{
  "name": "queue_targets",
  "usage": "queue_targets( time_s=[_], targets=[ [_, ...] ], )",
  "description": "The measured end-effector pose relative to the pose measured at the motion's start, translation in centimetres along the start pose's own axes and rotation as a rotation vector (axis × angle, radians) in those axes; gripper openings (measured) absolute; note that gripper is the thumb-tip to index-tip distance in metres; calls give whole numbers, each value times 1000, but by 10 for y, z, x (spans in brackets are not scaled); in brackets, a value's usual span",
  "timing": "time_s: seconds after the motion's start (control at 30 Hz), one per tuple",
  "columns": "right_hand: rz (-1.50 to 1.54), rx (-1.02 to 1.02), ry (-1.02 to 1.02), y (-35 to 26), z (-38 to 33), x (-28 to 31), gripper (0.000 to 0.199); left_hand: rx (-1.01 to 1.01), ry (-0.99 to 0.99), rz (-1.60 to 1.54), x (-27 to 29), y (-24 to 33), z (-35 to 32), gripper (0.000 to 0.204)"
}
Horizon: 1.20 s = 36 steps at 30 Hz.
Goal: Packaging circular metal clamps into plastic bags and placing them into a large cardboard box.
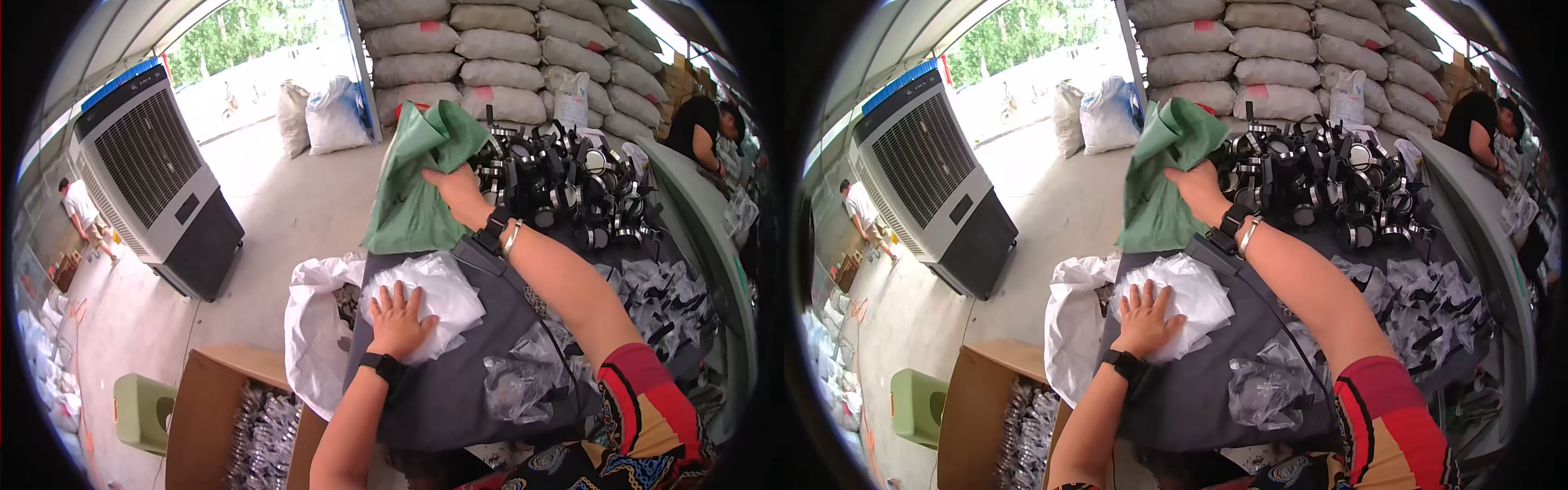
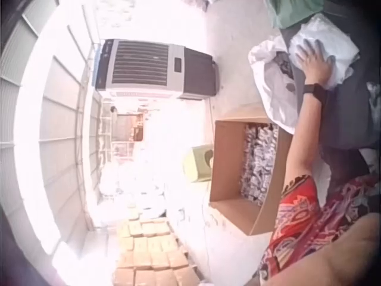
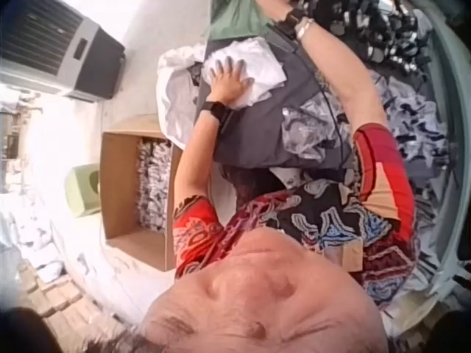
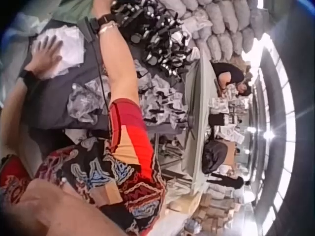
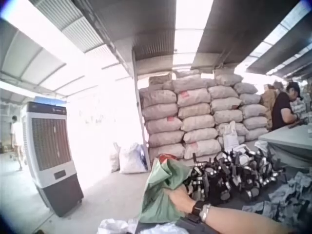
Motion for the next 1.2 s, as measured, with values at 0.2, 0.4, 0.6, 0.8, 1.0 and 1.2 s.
queue_targets(
  time_s=[0.2, 0.4, 0.6, 0.8, 1.0, 1.2],
  targets=[
    [252, 6, -123, 0, -13, -26, 38, -6, -40, 57, -3, -1, 2, 71],
    [19, -62, -219, 51, -36, 0, 43, 6, -55, 24, -2, 0, 3, 71],
    [-122, 22, -227, 65, -43, 7, 37, -7, 0, 1, 5, -1, -2, 70],
    [-428, 158, -291, 70, -43, 40, 37, -117, 88, 89, 25, 17, -3, 38],
    [-812, 183, -259, 59, -73, 5, 45, -59, 291, -249, 64, 9, -51, 15],
    [-967, 104, -242, 16, -83, 44, 39, 39, 208, -640, 67, 45, -81, 19]
  ],
)
Point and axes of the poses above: each hand's wrist, its own z-axis towards the middle knuckle, its own x-axis out of the back of the hand, y = z × x, the point moved 1 cm from there along z, towards the middle knuckle, and after that the axes turned 2 degrees about y, right-handed, at the moved point
